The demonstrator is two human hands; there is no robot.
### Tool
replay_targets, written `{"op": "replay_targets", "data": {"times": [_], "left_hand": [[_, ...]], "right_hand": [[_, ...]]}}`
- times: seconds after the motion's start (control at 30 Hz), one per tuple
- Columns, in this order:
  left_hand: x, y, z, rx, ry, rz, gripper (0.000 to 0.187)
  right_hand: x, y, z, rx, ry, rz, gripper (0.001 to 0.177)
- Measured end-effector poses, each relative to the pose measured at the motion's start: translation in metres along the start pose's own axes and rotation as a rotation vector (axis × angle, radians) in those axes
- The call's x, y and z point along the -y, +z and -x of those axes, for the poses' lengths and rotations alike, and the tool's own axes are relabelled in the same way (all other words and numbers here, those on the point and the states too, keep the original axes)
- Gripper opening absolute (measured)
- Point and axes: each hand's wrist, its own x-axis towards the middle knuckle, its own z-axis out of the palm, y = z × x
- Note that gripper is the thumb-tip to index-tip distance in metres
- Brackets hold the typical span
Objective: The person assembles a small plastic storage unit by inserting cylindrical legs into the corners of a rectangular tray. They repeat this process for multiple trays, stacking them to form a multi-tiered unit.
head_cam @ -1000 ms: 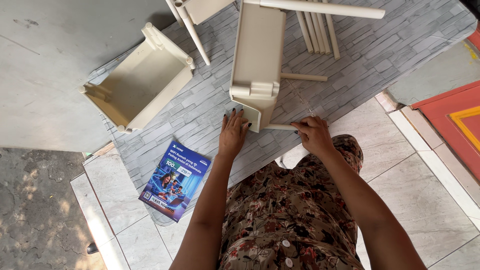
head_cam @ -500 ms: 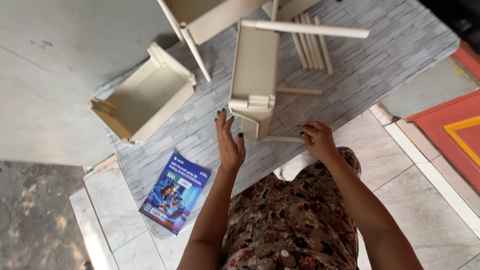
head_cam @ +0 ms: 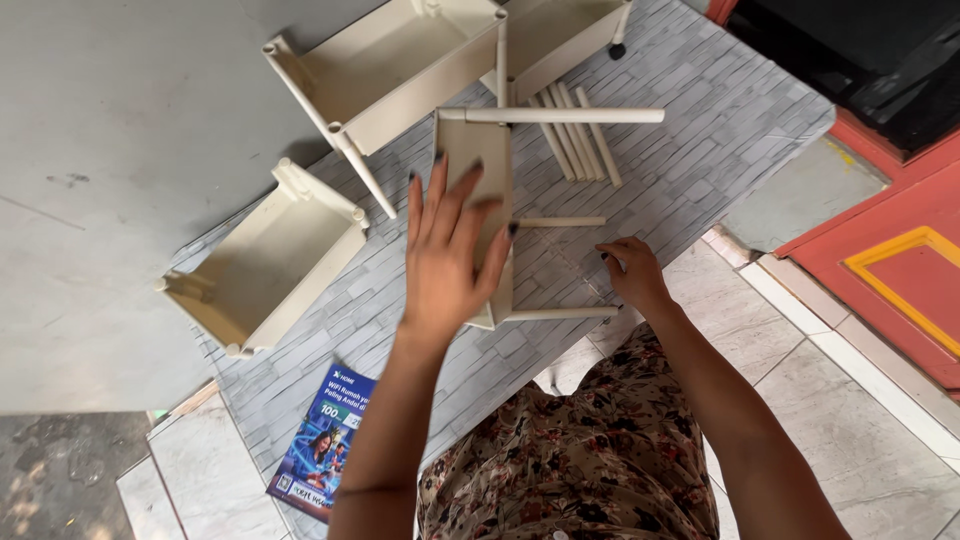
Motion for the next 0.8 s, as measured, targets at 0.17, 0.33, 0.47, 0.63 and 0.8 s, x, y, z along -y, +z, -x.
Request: {"op": "replay_targets", "data": {"times": [0.17,0.33,0.47,0.63,0.8], "left_hand": [[0.003,0.004,-0.057,0.202,0.019,-0.106,0.047],[0.014,0.024,-0.064,0.306,-0.029,-0.176,0.066],[0.023,0.032,-0.056,0.325,-0.03,-0.224,0.065],[0.021,0.032,-0.05,0.308,-0.035,-0.266,0.058],[0.019,0.029,-0.053,0.336,-0.064,-0.26,0.057]], "right_hand": [[-0.017,0.002,-0.021,0.014,0.049,-0.015,0.026],[-0.043,0.007,-0.04,-0.027,0.141,-0.041,0.029],[-0.069,0.014,-0.06,-0.038,0.136,0.013,0.047],[-0.083,0.024,-0.088,-0.063,0.085,0.2,0.06],[-0.061,0.023,-0.105,0.028,0.168,0.38,0.066]]}}
